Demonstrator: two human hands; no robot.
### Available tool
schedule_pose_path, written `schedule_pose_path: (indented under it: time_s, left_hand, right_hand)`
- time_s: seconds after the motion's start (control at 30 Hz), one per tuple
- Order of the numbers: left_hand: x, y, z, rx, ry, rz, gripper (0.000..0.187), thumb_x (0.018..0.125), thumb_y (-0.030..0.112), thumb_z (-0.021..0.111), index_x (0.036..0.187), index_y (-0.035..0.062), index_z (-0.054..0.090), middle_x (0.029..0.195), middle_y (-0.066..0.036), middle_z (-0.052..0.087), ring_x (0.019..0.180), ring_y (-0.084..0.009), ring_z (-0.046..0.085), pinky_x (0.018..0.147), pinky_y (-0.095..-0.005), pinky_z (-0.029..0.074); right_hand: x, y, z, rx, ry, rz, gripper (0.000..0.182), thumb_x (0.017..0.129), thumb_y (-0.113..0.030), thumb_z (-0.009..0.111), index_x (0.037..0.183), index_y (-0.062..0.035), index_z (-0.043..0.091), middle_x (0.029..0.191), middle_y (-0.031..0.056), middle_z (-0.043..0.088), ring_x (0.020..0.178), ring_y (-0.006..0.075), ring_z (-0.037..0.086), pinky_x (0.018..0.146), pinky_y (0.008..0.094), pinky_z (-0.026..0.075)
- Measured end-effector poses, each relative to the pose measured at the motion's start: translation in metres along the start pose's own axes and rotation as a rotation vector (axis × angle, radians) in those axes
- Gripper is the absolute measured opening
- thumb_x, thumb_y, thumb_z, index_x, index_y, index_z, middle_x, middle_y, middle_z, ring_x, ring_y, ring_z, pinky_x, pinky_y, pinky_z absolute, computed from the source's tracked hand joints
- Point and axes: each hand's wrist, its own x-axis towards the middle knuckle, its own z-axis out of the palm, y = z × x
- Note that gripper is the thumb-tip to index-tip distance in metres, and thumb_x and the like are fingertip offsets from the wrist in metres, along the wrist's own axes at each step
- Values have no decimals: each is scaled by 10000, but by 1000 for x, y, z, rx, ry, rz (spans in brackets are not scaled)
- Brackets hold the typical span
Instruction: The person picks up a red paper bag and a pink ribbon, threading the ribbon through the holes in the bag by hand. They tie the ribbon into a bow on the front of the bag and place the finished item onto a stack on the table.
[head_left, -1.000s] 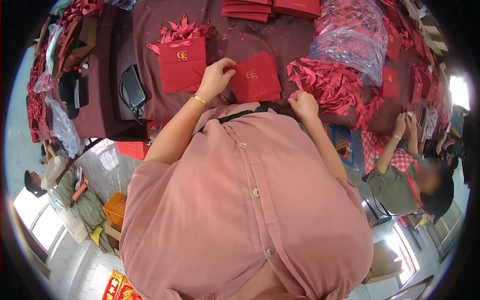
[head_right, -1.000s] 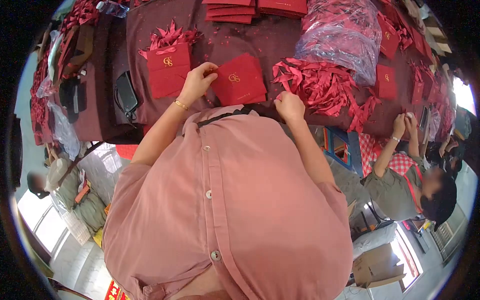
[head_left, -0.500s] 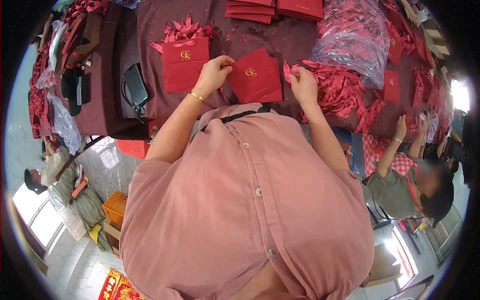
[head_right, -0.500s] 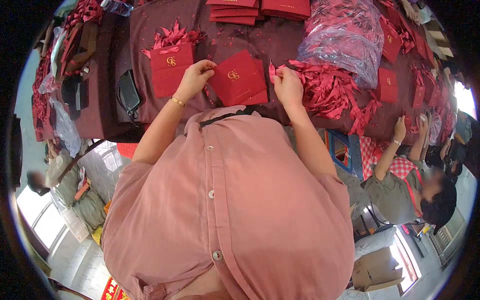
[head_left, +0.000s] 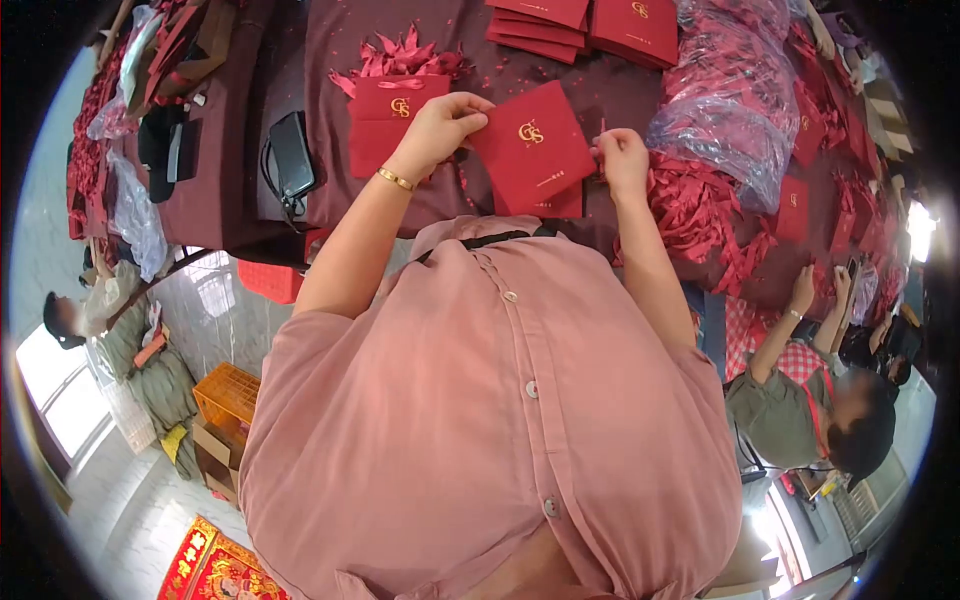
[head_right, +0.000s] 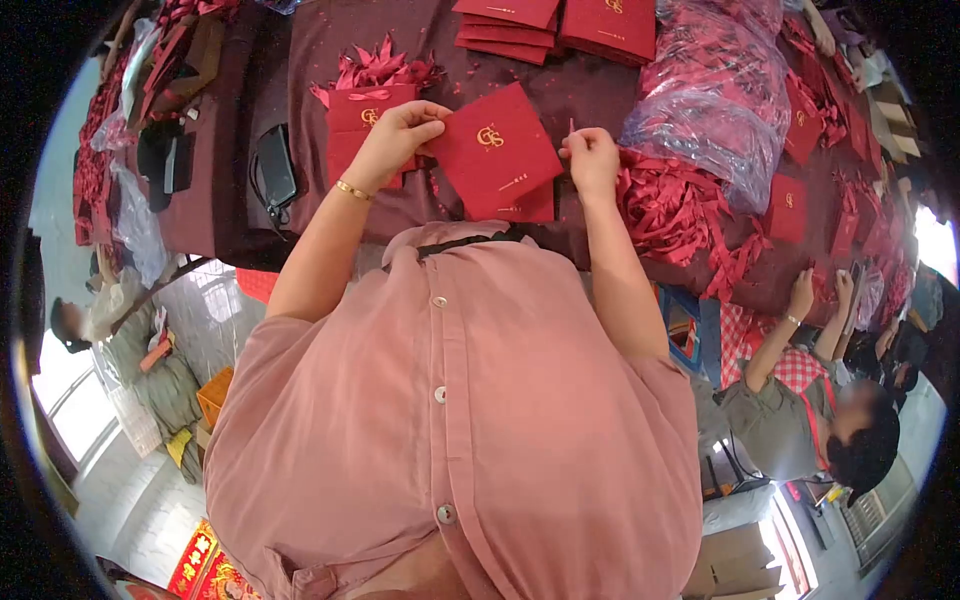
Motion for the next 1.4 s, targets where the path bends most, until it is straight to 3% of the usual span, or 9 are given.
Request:
schedule_pose_path:
  time_s: [0.03, 0.2, 0.33, 0.4, 0.57, 0.8, 1.0, 1.27, 1.4]
  left_hand:
    - [-2, 8, -1, -42, -29, -26, 202, 902, 95, 587, 1093, 41, 625, 921, 19, 626, 804, -56, 584, 635, -201, 496]
    - [-10, 30, 9, -147, -178, -75, 211, 885, 91, 589, 1076, 7, 618, 927, -24, 640, 815, -97, 605, 701, -253, 540]
    - [-14, 34, 16, -133, -316, -145, 212, 894, 100, 581, 1077, -8, 580, 958, -34, 615, 889, -107, 606, 755, -258, 548]
    - [-14, 32, 16, -149, -383, -131, 271, 893, 95, 577, 1150, 12, 555, 1030, -20, 609, 882, -77, 596, 755, -232, 535]
    - [-16, 33, 15, -155, -390, -114, 273, 885, 73, 568, 1148, -3, 554, 1027, -27, 600, 903, -87, 591, 762, -244, 543]
    - [-19, 37, 19, -153, -391, -76, 269, 888, 70, 574, 1141, -19, 558, 1019, -39, 593, 905, -97, 586, 770, -259, 553]
    - [-20, 38, 21, -138, -403, -34, 248, 888, 72, 573, 1119, -18, 573, 1010, -31, 599, 902, -92, 581, 751, -247, 541]
    - [-20, 45, 29, 205, -333, 170, 252, 864, 65, 576, 1094, -38, 587, 899, -32, 637, 783, -73, 586, 703, -234, 499]
    - [-24, 52, 30, 328, -268, 271, 263, 828, 58, 587, 1066, -50, 607, 872, -52, 653, 771, -88, 586, 709, -250, 494]
  right_hand:
    - [-8, -23, -1, 104, -10, 48, 149, 896, -73, 570, 1014, 18, 577, 819, 79, 653, 663, 102, 606, 577, 211, 481]
    - [-40, -91, 1, 325, 10, -5, 177, 904, -68, 585, 1059, 17, 590, 855, 60, 639, 671, 95, 596, 609, 213, 490]
    - [-66, -116, 13, 151, -95, -125, 118, 878, -91, 634, 973, -21, 637, 767, -8, 619, 644, 41, 552, 579, 177, 441]
    - [-75, -111, 22, 35, -170, -267, 113, 872, -87, 639, 962, -19, 640, 755, -16, 611, 638, 40, 538, 567, 185, 431]
    - [-88, -113, 36, -265, -215, -359, 100, 808, -95, 661, 818, 5, 653, 695, 28, 647, 650, 59, 584, 593, 221, 466]
    - [-84, -117, 42, -389, -226, -415, 124, 800, -105, 659, 821, 17, 648, 687, 61, 649, 640, 73, 593, 591, 235, 471]
    - [-82, -121, 41, -472, -194, -409, 168, 781, -150, 668, 818, 14, 654, 683, 92, 654, 623, 109, 611, 593, 265, 482]
    - [-78, -140, 45, -813, -198, -398, 173, 736, -195, 642, 747, -22, 653, 727, 181, 651, 698, 355, 642, 653, 421, 514]
    - [-85, -147, 53, -940, -147, -484, 167, 726, -191, 645, 722, -24, 647, 735, 188, 648, 719, 380, 632, 676, 449, 514]
